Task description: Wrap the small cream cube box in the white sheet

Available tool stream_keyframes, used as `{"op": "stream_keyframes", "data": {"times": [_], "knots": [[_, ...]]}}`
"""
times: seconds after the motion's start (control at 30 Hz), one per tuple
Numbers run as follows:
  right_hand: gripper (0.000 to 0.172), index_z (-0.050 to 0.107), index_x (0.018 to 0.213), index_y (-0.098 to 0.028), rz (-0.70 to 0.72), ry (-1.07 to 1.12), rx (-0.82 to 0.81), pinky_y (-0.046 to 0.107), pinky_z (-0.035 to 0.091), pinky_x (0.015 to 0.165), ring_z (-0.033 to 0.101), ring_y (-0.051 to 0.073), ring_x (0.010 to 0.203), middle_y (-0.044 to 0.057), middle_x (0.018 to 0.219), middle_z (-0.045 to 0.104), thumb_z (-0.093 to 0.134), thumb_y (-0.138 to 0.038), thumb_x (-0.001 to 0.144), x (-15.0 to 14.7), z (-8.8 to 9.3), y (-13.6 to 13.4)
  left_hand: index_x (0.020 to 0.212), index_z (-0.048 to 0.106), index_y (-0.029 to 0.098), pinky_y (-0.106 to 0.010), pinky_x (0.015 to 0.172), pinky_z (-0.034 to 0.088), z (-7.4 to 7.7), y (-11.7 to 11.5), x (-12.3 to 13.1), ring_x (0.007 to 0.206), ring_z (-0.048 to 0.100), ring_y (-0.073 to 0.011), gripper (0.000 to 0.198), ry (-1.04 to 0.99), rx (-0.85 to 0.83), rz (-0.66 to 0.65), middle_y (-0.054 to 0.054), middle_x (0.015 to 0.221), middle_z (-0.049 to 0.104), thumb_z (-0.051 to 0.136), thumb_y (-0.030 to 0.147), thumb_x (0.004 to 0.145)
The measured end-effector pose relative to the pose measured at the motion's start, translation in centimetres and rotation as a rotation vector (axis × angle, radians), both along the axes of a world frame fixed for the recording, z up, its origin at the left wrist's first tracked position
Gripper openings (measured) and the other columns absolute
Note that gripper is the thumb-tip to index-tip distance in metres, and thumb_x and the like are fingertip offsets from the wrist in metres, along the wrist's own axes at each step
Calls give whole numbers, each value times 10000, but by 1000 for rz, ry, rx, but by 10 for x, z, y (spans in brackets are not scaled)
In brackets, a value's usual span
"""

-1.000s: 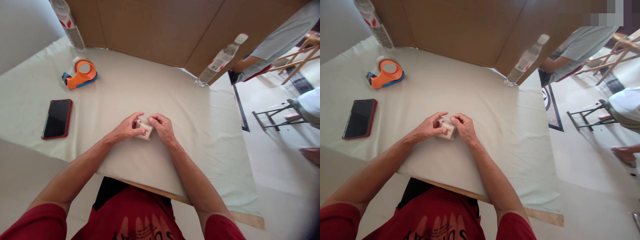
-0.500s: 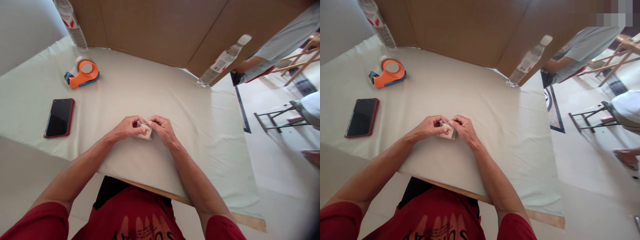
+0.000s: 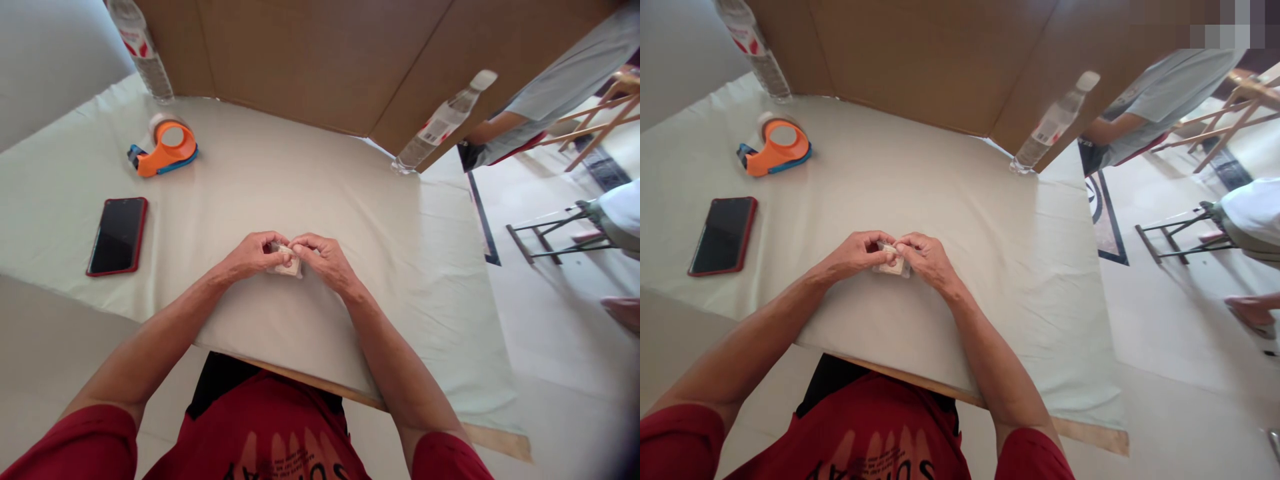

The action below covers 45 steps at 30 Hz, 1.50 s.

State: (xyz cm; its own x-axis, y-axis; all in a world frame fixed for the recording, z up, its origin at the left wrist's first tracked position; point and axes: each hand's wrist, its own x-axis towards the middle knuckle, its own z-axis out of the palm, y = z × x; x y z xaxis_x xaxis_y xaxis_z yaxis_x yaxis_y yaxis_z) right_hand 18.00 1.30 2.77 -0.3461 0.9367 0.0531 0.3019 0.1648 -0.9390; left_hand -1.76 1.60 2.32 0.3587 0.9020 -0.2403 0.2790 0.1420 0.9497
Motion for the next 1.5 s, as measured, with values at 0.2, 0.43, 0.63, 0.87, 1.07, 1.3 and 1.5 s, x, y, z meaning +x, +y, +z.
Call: {"op": "stream_keyframes", "data": {"times": [0.2, 0.43, 0.63, 0.87, 1.07, 1.3, 1.5], "knots": [[280, 732, 1017, -218, 36, -102, 66, 339, 487, 890, 653, 202, 975, 53, 1077, 747, 695, -416, 823, 3, -8, 2, 1082, 712, 130, -240, 596, 414, 0, 2, -3, 669, 548, -134, 519, 78, 76, 10, -7, 750, 646, 683, 513, 733], [366, 708, 1091, -193, -9, -26, -70, 287, 465, 673, 600, 152, 746, 48, 959, 722, 677, -452, 835, 0, -16, 1, 1197, 661, 120, -278, 679, 481, -4, 2, -5, 768, 609, -170, 604, 145, 159, 68, -60, 941, 699, 658, 518, 743], [326, 696, 980, -190, 23, 27, -132, 256, 412, 601, 523, 116, 645, 3, 808, 661, 698, -466, 807, -2, -13, 5, 1181, 666, 128, -273, 658, 475, -4, 1, -5, 732, 595, -161, 582, 129, 164, 49, -45, 893, 694, 661, 522, 753], [300, 681, 953, -187, -3, 18, -46, 266, 416, 651, 513, 119, 691, 19, 885, 656, 689, -450, 810, -4, -17, 6, 1119, 684, 134, -262, 637, 436, -2, 1, -6, 734, 567, -155, 507, 107, 137, 36, -33, 848, 666, 644, 497, 768], [328, 682, 1005, -196, 18, 24, -90, 269, 413, 646, 534, 133, 688, 0, 793, 645, 675, -474, 831, -4, -21, 4, 1151, 645, 134, -258, 637, 448, -3, 1, -4, 734, 579, -149, 554, 79, 114, 79, -33, 892, 669, 679, 497, 735], [316, 677, 1004, -200, 31, 46, -73, 268, 403, 646, 525, 130, 692, -4, 799, 636, 673, -468, 838, -4, -23, 4, 1151, 645, 134, -276, 671, 474, -3, 1, -5, 755, 594, -157, 560, 87, 128, 72, -49, 941, 687, 683, 505, 733], [327, 702, 1090, -202, 39, 8, -13, 291, 439, 719, 556, 148, 768, 31, 929, 689, 639, -435, 869, -4, -24, 4, 1119, 660, 147, -263, 665, 462, -4, 2, -5, 762, 586, -155, 497, 84, 135, 52, -33, 899, 675, 679, 491, 760]]}}
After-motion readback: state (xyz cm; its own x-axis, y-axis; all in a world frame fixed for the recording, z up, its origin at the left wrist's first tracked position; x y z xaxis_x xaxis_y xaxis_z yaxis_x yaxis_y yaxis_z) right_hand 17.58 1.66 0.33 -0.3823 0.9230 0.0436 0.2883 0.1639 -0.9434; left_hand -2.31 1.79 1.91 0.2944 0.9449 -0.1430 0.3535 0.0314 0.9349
